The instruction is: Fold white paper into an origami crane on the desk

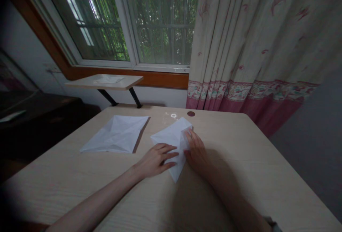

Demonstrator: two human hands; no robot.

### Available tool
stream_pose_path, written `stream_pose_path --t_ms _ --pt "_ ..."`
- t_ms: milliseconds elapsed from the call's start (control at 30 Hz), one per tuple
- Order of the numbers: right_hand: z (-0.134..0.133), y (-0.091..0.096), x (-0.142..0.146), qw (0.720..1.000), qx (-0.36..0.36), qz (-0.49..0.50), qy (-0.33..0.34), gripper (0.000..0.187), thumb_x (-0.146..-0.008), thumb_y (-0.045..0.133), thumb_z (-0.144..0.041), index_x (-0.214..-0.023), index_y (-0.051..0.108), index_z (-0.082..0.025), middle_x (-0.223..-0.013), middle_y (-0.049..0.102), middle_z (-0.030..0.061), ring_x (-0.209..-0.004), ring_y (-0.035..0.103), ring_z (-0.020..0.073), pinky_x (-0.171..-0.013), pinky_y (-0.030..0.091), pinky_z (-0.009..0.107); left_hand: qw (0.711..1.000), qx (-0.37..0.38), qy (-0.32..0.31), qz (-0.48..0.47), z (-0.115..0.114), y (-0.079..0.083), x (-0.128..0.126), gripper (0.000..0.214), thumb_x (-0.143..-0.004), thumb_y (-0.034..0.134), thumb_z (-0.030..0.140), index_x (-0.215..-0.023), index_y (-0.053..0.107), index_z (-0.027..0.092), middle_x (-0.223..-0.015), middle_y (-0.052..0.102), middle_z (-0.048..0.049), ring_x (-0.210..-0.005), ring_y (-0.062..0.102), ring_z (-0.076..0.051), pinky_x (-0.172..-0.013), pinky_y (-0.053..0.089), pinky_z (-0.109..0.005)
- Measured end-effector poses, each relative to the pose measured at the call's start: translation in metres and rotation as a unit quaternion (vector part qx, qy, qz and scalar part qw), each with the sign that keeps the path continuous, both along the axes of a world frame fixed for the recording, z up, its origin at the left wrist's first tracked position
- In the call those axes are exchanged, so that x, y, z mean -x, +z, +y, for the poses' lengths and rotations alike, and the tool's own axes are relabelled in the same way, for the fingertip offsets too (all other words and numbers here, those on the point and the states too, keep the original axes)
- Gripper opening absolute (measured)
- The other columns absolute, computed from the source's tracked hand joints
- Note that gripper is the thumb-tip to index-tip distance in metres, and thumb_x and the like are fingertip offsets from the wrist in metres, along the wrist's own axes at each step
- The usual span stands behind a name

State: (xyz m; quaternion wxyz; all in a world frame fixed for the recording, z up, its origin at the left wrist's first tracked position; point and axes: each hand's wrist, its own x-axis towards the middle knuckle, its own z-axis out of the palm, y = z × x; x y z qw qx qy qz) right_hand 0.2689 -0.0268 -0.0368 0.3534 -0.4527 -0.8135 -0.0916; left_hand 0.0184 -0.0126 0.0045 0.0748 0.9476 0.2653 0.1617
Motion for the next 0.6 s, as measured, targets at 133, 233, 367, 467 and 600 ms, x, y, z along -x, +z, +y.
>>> stream_pose_path --t_ms 133,233,367,467,600 --pt "0.0006 0.0003 0.0005 1.0 -0.015 -0.001 0.002 0.071 -0.103 0.04 -0.026 -0.164 0.005 -0.018 -0.157 0.039 0.0212 -0.147 0.037 0.0341 -0.112 0.045 0.057 1.0 -0.001 0.005 -0.016 -0.0002 -0.002 -0.0017 0.033 -0.1 0.061 0.043 -0.128 0.066 0.025 -0.135 0.067 -0.0058 -0.122 0.062 -0.028 -0.105 0.049 -0.045" --pt "0.0007 0.0001 0.0011 1.0 -0.016 0.0 0.002 0.071 -0.103 0.04 -0.029 -0.164 0.006 -0.018 -0.155 0.041 0.0212 -0.145 0.04 0.0342 -0.112 0.046 0.056 0.999 0.012 0.007 -0.029 -0.0012 -0.0027 -0.0025 0.037 -0.1 0.062 0.043 -0.129 0.062 0.02 -0.132 0.068 -0.0078 -0.123 0.061 -0.026 -0.107 0.049 -0.043" --pt "0.0006 -0.0003 0.002 1.0 -0.003 0.012 -0.002 0.069 -0.104 0.039 -0.031 -0.164 0.008 -0.018 -0.155 0.043 0.0206 -0.145 0.041 0.0338 -0.112 0.045 0.056 1.0 0.01 0.001 -0.022 -0.002 -0.0022 -0.0031 0.042 -0.103 0.056 0.044 -0.139 0.056 0.022 -0.139 0.063 -0.0095 -0.128 0.059 -0.027 -0.109 0.048 -0.044" --pt "0.0008 -0.0001 0.0017 1.0 0.009 0.017 0.0 0.071 -0.104 0.042 -0.033 -0.164 0.008 -0.019 -0.154 0.043 0.0207 -0.144 0.042 0.0342 -0.112 0.045 0.057 1.0 -0.006 -0.003 -0.002 -0.0014 -0.0025 -0.0033 0.046 -0.105 0.051 0.046 -0.146 0.051 0.026 -0.145 0.058 -0.0109 -0.13 0.056 -0.029 -0.109 0.048 -0.047" --pt "0.0015 0.0007 0.0006 0.999 0.026 0.03 0.012 0.071 -0.102 0.043 -0.032 -0.164 0.009 -0.019 -0.154 0.043 0.0208 -0.144 0.042 0.0345 -0.113 0.044 0.058 0.999 -0.028 0.002 0.017 -0.0007 -0.0044 -0.003 0.048 -0.105 0.049 0.048 -0.148 0.05 0.028 -0.149 0.053 -0.0115 -0.132 0.054 -0.031 -0.109 0.047 -0.048"
